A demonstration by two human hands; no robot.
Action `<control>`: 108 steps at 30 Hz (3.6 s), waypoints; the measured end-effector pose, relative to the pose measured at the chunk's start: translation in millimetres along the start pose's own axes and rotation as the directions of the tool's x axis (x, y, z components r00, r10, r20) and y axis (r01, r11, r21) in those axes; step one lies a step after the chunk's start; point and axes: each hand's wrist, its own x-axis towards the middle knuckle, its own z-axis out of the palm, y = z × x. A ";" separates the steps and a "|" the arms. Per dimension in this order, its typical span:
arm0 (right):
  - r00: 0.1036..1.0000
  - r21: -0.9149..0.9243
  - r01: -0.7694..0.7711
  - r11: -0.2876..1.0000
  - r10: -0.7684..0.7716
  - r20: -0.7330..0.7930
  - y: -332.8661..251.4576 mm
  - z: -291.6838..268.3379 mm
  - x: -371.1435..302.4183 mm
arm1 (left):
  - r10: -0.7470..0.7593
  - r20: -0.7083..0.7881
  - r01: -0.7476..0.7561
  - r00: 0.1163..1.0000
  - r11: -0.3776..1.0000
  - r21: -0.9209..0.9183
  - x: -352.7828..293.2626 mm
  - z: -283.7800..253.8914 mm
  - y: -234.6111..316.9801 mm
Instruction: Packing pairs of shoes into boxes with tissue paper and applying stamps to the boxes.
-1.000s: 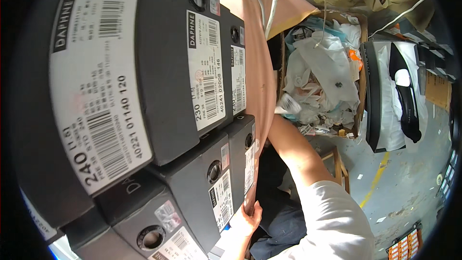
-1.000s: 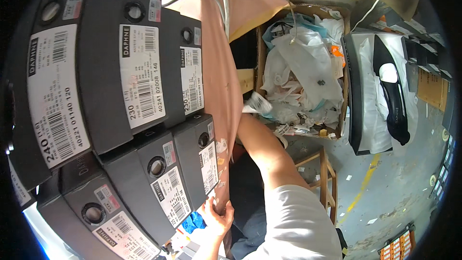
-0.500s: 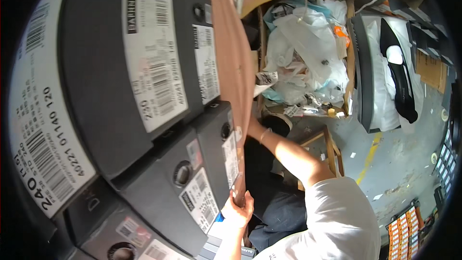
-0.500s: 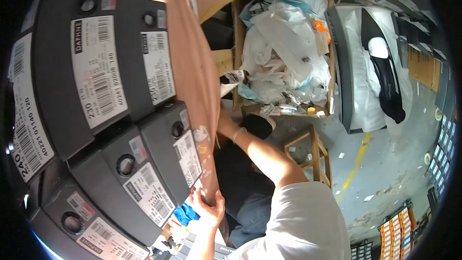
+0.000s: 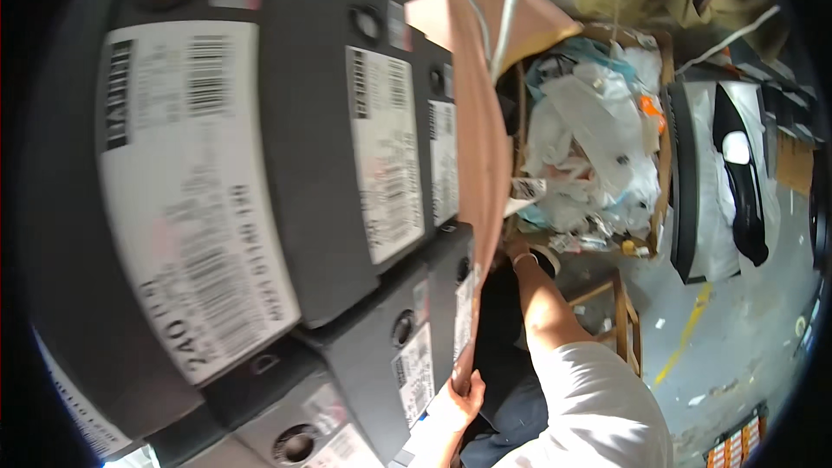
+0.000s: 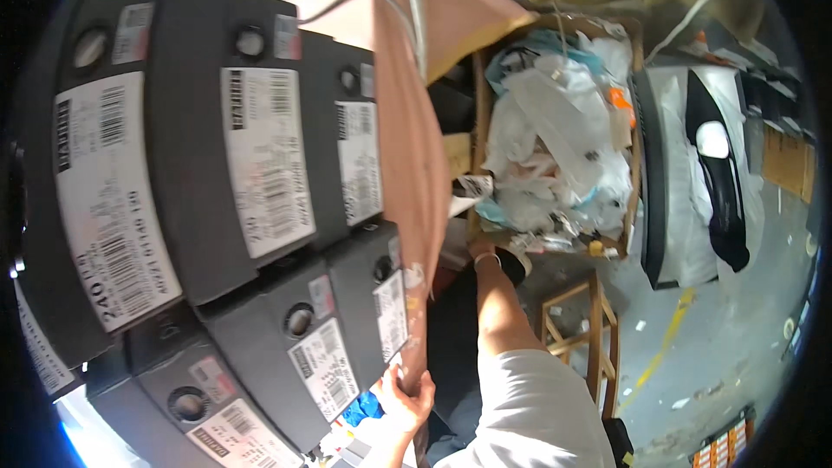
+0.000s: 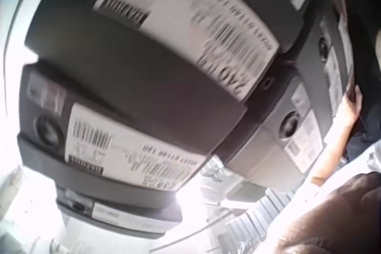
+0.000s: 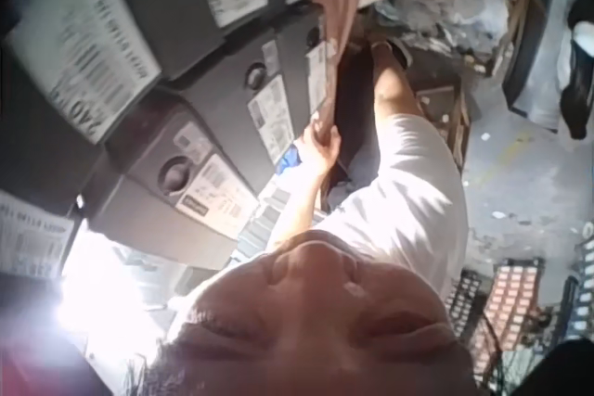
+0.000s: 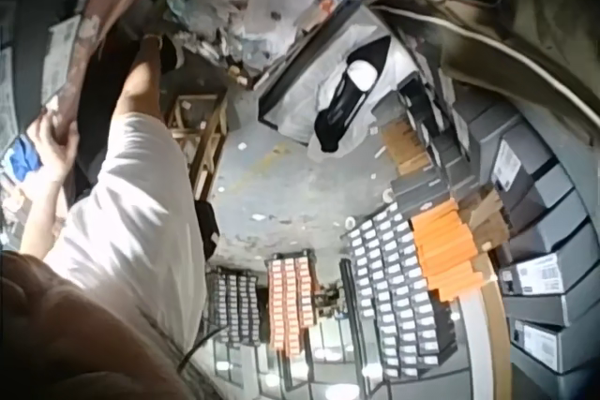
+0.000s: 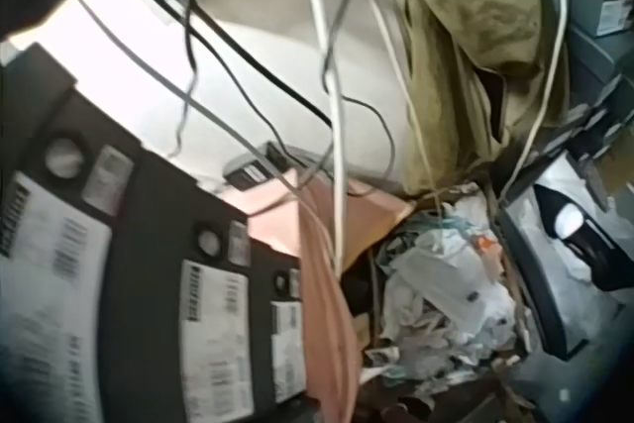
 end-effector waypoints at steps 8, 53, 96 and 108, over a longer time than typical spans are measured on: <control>0.979 0.158 0.150 0.976 -0.169 0.113 6.0 13.8 21.4 | 0.040 0.025 -0.038 0.999 0.996 -0.075 34.6 -21.7 10.3; 0.798 -0.204 0.572 0.794 -0.482 0.361 -196.7 -192.4 -116.1 | 0.090 -0.021 -0.090 0.996 0.896 -0.434 4.4 1.1 -20.8; 0.814 -0.395 0.406 0.824 -0.130 0.566 -150.3 -211.5 -144.5 | 0.071 -0.019 -0.070 0.997 0.848 -0.525 1.2 6.2 -25.3; 0.608 -0.317 0.532 0.785 -0.093 0.789 -155.7 -214.7 -211.9 | 0.136 -0.651 -0.501 0.746 0.760 -0.415 -36.0 -53.4 -15.4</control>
